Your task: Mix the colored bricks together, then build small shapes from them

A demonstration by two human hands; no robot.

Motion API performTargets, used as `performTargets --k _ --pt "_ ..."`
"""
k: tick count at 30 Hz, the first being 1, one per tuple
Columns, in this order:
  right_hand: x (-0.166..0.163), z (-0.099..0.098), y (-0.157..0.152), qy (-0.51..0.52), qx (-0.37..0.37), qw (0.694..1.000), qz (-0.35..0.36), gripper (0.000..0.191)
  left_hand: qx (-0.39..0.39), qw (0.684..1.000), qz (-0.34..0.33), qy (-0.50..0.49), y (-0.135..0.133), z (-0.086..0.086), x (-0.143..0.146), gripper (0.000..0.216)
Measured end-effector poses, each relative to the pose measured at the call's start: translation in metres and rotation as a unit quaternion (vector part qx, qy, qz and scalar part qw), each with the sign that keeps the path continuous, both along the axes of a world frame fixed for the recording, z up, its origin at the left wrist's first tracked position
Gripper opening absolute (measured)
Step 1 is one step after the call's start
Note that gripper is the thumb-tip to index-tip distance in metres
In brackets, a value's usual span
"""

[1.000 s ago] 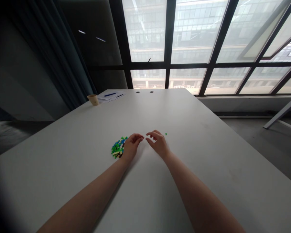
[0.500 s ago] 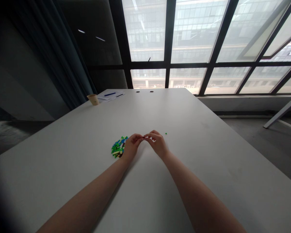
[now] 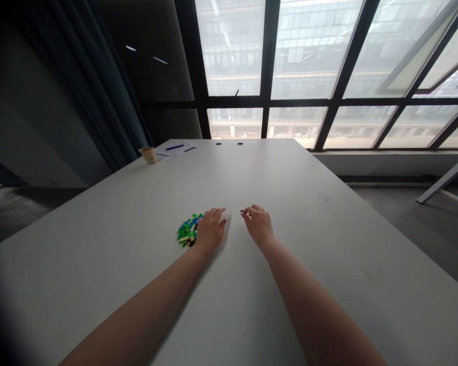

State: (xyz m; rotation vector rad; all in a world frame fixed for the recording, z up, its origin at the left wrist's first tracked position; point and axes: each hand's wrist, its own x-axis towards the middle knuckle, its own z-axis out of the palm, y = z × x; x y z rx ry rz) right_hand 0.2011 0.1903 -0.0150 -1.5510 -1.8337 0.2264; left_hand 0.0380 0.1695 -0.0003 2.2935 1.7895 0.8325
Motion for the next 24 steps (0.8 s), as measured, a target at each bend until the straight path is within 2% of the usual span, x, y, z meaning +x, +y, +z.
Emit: performTargets --k 2,5,10,15,20,24 --pt "0.003 -0.003 0.002 -0.042 -0.036 0.997 -0.044 0.011 -0.041 0.992 0.063 0.106 -0.006 0.003 0.003 0.035" --pt "0.004 -0.005 0.006 -0.060 -0.064 0.994 -0.067 0.014 -0.083 0.977 0.097 0.171 -0.013 0.007 0.008 0.037" --pt "0.004 -0.005 0.006 -0.060 -0.066 0.993 -0.076 0.016 -0.074 0.973 0.114 0.187 -0.016 0.013 0.007 0.034" --pt "0.005 -0.006 0.002 -0.060 -0.068 0.995 -0.052 0.019 -0.105 0.966 0.153 0.180 -0.018 0.018 -0.007 0.032" --pt "0.006 -0.005 -0.002 -0.040 -0.063 0.997 -0.027 0.028 -0.125 0.962 0.139 0.200 -0.017 0.016 -0.015 0.033" --pt "0.011 -0.003 -0.004 -0.026 -0.056 0.997 -0.037 0.029 -0.127 0.962 0.136 0.198 -0.011 0.014 -0.018 0.035"
